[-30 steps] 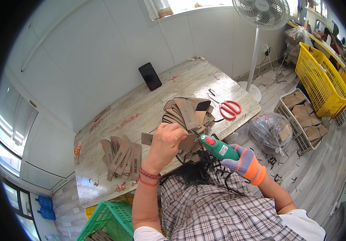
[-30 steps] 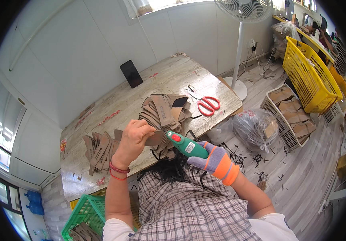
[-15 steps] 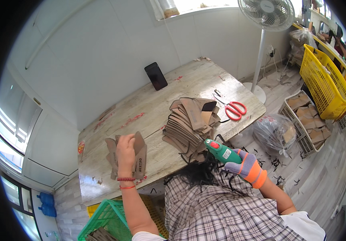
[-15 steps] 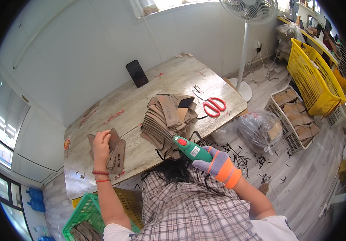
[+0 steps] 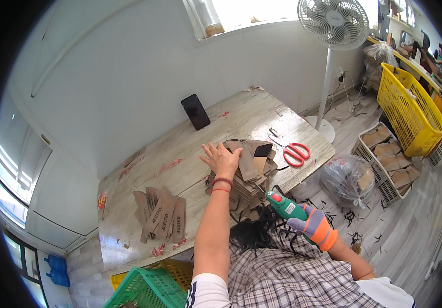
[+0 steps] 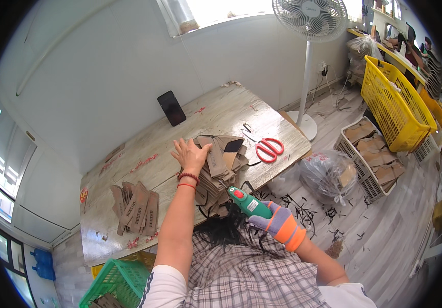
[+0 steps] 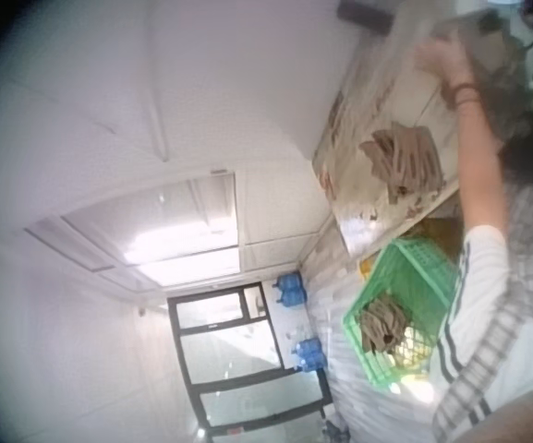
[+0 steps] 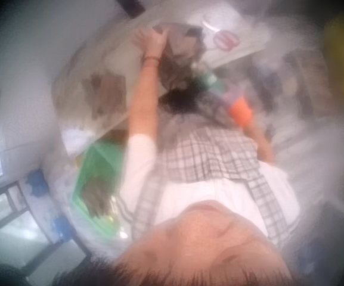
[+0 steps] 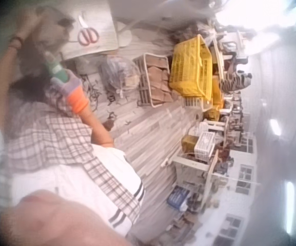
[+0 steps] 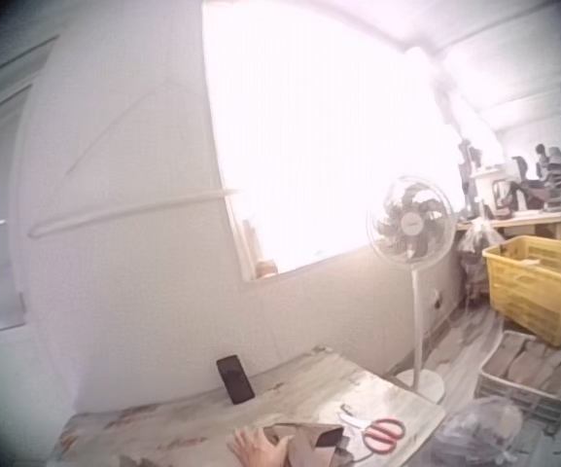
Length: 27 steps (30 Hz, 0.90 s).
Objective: The person uses a hot glue gun to apply glue to the edges of small cardboard pieces and presses them together. They handle the pieces one at a time, repeatedly applying glue and joining them on a cluttered work table.
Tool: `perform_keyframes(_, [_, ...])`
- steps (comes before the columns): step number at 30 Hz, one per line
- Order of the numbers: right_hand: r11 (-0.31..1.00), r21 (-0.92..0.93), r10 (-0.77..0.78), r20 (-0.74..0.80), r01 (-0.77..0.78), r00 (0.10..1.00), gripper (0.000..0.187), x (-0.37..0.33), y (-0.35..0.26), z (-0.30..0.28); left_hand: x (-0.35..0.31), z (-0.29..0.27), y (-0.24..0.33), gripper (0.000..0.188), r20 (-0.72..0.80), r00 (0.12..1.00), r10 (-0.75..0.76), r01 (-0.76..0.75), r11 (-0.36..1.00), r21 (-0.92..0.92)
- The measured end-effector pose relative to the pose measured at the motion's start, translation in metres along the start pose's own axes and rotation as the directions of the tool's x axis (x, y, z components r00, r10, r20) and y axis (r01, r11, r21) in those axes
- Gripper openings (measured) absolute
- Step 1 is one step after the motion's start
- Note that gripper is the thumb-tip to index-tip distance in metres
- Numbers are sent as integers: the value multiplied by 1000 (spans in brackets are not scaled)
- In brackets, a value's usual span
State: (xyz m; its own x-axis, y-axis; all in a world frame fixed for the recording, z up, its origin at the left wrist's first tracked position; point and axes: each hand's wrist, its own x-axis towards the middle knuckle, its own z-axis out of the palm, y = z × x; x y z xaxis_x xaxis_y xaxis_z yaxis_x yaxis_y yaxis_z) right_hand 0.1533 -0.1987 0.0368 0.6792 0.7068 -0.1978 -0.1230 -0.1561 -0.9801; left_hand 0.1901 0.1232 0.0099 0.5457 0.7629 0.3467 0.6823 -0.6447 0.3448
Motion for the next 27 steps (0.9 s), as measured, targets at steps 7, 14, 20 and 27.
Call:
perform_keyframes(7, [998,-63,23,-36,-26,999,47,6,15,-8,-8,41,11,56,-267,962,64,-111,980,-167])
perform_keyframes(14, [992,-125,-34,-32,30,999,44,8,13,-5,-10,36,1,26,-341,937,74,-246,834,-494])
perform_keyframes(20, [999,-16,-35,-127,34,991,48,15,9,-1,-52,-27,17,5,6,977,-212,-4,-49,-999])
perform_keyframes(27, [997,-68,-48,-98,42,994,53,8,-8,9,-112,-64,19,6,249,930,-272,174,-274,-946])
